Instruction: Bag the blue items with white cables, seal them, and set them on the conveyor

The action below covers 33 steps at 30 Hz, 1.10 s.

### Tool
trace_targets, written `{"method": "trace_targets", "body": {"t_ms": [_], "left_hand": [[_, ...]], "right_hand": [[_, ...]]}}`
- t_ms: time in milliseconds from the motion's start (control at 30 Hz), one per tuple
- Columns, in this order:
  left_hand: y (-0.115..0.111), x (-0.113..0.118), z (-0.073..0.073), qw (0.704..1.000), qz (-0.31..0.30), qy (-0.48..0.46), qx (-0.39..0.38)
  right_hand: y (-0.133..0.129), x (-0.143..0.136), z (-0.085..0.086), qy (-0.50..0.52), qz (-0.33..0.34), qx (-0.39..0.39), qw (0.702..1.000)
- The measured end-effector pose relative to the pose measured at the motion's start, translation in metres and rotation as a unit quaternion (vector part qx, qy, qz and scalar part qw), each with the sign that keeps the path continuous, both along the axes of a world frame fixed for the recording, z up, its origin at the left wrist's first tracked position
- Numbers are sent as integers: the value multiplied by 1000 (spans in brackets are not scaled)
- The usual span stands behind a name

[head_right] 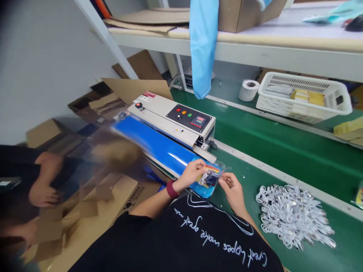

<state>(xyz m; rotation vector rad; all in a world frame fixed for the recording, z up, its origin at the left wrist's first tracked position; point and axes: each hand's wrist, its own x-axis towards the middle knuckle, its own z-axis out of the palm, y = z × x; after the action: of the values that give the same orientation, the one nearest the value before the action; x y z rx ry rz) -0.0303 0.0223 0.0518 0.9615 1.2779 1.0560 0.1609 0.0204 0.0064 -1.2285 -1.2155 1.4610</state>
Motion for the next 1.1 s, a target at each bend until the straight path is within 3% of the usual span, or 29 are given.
{"method": "trace_targets", "body": {"t_ms": [133, 267, 333, 500, 633, 733, 800, 867, 967, 1100], "left_hand": [[-4, -31, -7, 1000, 3, -22, -3], [-6, -55, -8, 999, -27, 8, 18], [-7, -62, -10, 997, -16, 53, 44], [-9, -67, -28, 978, 123, 119, 121], [-7, -75, -47, 976, 153, 100, 114], [0, -84, -56, 986, 125, 63, 93], [9, -87, -59, 994, 106, -33, 3], [19, -86, -60, 980, 100, -138, -101], [30, -83, -59, 959, 100, -210, -161], [32, -82, -57, 960, 59, -224, -160]], "right_hand": [[-1, -43, 5, 14, -33, 17, 999], [1, -60, 9, -18, -16, 64, 998], [0, -65, 9, -57, -32, 128, 990], [-5, -78, 4, -162, -102, 370, 909], [-7, -86, -7, -219, -121, 397, 883], [-7, -93, -15, -232, -116, 340, 904], [-5, -100, -20, -175, -127, 217, 952], [-1, -107, -22, -67, -143, 76, 985], [7, -113, -21, 58, -169, -33, 983], [15, -114, -14, 94, -186, -70, 975]]}}
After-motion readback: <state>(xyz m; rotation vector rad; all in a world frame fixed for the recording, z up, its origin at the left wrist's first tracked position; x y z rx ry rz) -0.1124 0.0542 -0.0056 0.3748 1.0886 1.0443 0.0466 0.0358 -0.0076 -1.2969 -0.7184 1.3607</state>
